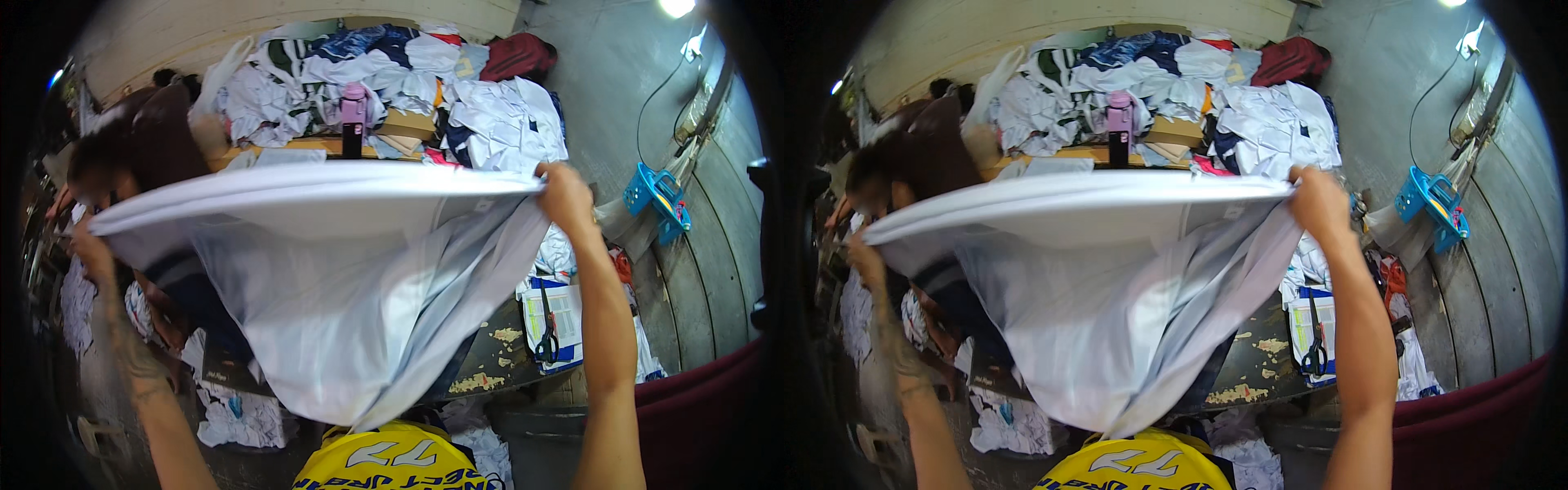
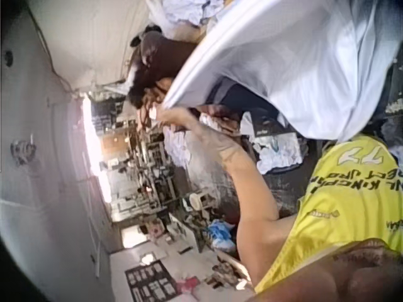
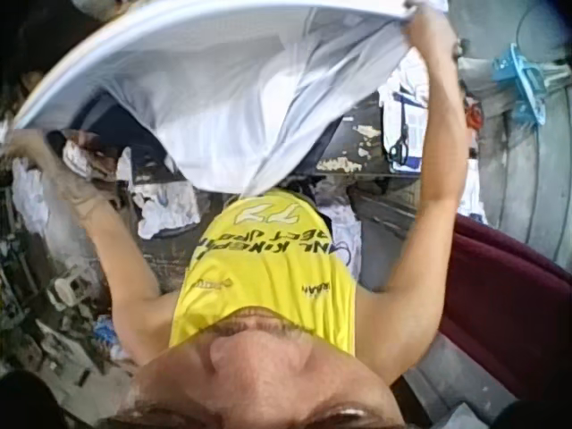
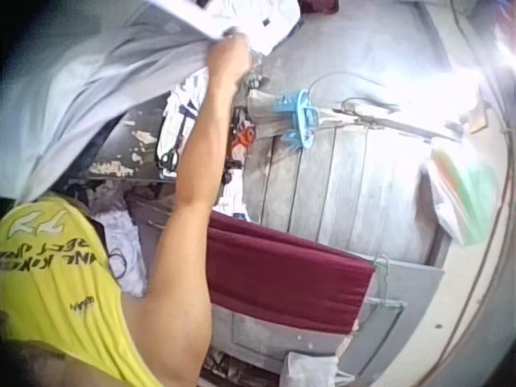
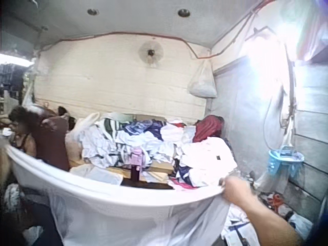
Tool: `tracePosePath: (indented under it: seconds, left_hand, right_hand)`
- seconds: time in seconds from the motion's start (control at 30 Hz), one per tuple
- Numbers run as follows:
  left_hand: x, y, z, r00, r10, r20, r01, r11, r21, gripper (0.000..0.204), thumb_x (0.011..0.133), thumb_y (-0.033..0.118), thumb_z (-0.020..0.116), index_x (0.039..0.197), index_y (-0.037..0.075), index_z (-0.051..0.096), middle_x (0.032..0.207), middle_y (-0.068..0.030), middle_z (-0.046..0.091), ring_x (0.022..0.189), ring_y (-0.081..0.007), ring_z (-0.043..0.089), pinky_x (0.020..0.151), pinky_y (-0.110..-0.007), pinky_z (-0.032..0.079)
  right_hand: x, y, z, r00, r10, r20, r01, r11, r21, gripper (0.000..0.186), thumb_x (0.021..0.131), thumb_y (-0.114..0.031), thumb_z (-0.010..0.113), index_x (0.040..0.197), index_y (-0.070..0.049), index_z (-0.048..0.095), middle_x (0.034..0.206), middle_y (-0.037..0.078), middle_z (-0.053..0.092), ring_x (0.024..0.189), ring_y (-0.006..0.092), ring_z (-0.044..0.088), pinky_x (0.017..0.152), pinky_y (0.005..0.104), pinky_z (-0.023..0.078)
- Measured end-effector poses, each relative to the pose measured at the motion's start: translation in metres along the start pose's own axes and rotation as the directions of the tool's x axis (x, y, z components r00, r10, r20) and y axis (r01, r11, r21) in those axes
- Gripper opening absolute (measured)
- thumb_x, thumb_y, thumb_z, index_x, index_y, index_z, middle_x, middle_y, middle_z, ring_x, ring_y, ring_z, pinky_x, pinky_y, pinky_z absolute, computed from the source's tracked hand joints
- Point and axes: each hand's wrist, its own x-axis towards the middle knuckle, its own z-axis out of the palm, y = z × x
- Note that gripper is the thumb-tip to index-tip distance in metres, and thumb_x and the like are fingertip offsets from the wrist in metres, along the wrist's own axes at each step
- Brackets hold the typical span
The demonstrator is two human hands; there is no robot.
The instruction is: The person cuts printed fabric pieces using shears. They place a large white sheet with a blue graphic on a table, align it, and trim the edges to shape. The person repeats this process with multiple sheets, cutting along the printed outlines and setting the finished pieces aside.
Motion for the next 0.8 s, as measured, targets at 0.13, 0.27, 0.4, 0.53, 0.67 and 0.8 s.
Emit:
tracePosePath:
  seconds: [0.13, 0.27, 0.4, 0.53, 0.67, 0.8]
  left_hand:
    - [-0.005, -0.155, -0.139, 0.951, -0.068, -0.303, -0.075, 0.896, -0.437, 0.039, 0.103, 0.017, 0.061, 0.136, -0.001, 0.065, 0.132, -0.0193, 0.07, 0.123, -0.0334, 0.067, 0.106, -0.044, 0.052]
    - [-0.275, -0.221, -0.268, 0.775, -0.276, 0.568, 0.346, 0.938, -0.015, 0.074, 0.086, 0.025, 0.077, 0.153, 0.007, 0.052, 0.148, -0.0178, 0.06, 0.133, -0.0372, 0.06, 0.114, -0.05, 0.047]
    - [-0.508, -0.157, -0.339, -0.26, -0.132, 0.956, 0.391, 0.892, 0.229, 0.115, 0.07, 0.033, 0.094, 0.17, 0.014, 0.039, 0.164, -0.0164, 0.05, 0.143, -0.0411, 0.053, 0.121, -0.057, 0.041]
    - [-0.509, -0.003, -0.257, 0.456, -0.093, 0.885, 0.137, 0.99, 0.033, 0.128, 0.072, 0.036, 0.096, 0.175, 0.017, 0.021, 0.176, -0.0284, 0.024, 0.16, -0.0538, 0.024, 0.127, -0.065, 0.026]
    - [-0.446, 0.098, -0.102, 0.567, 0.216, 0.795, -0.095, 0.976, -0.197, 0.082, 0.103, 0.044, 0.068, 0.17, 0.012, 0.035, 0.176, -0.0255, 0.028, 0.163, -0.0467, 0.022, 0.131, -0.065, 0.015]
    - [-0.408, 0.075, -0.043, 0.657, -0.121, 0.744, 0.061, 0.992, 0.107, 0.076, 0.102, 0.048, 0.069, 0.163, 0.011, 0.046, 0.167, -0.0217, 0.044, 0.155, -0.0444, 0.037, 0.123, -0.063, 0.03]
  right_hand:
    - [0.007, 0.03, -0.027, 0.776, 0.065, -0.627, 0.241, 0.889, 0.39, 0.027, 0.085, 0.002, 0.073, 0.111, -0.003, 0.072, 0.109, 0.018, 0.075, 0.101, 0.0386, 0.074, 0.09, 0.0465, 0.057]
    - [-0.096, 0.029, 0.058, 0.881, -0.148, -0.45, 0.396, 0.751, 0.529, 0.032, 0.088, 0.003, 0.066, 0.119, -0.001, 0.07, 0.11, 0.017, 0.073, 0.109, 0.0409, 0.07, 0.094, 0.0463, 0.054]
    - [-0.192, 0.068, 0.134, 0.929, -0.317, 0.191, 0.152, 0.798, 0.584, 0.05, 0.08, 0.007, 0.07, 0.128, -0.005, 0.071, 0.109, 0.019, 0.069, 0.111, 0.0441, 0.067, 0.095, 0.0486, 0.052]
    - [-0.231, 0.068, 0.153, 0.615, -0.432, 0.659, 0.054, 0.857, 0.512, 0.084, 0.075, -0.018, 0.092, 0.152, -0.01, 0.06, 0.155, 0.018, 0.058, 0.145, 0.0415, 0.054, 0.12, 0.0465, 0.046]
    - [-0.269, -0.006, 0.232, 0.842, -0.369, 0.395, 0.048, 0.778, 0.626, 0.088, 0.089, -0.048, 0.083, 0.163, -0.015, 0.05, 0.173, 0.02, 0.039, 0.16, 0.0518, 0.027, 0.129, 0.0585, 0.029]
    - [-0.348, -0.038, 0.243, 0.754, -0.28, 0.595, -0.007, 0.901, 0.433, 0.09, 0.093, -0.057, 0.075, 0.169, -0.021, 0.043, 0.178, 0.021, 0.029, 0.161, 0.0574, 0.019, 0.126, 0.0754, 0.015]
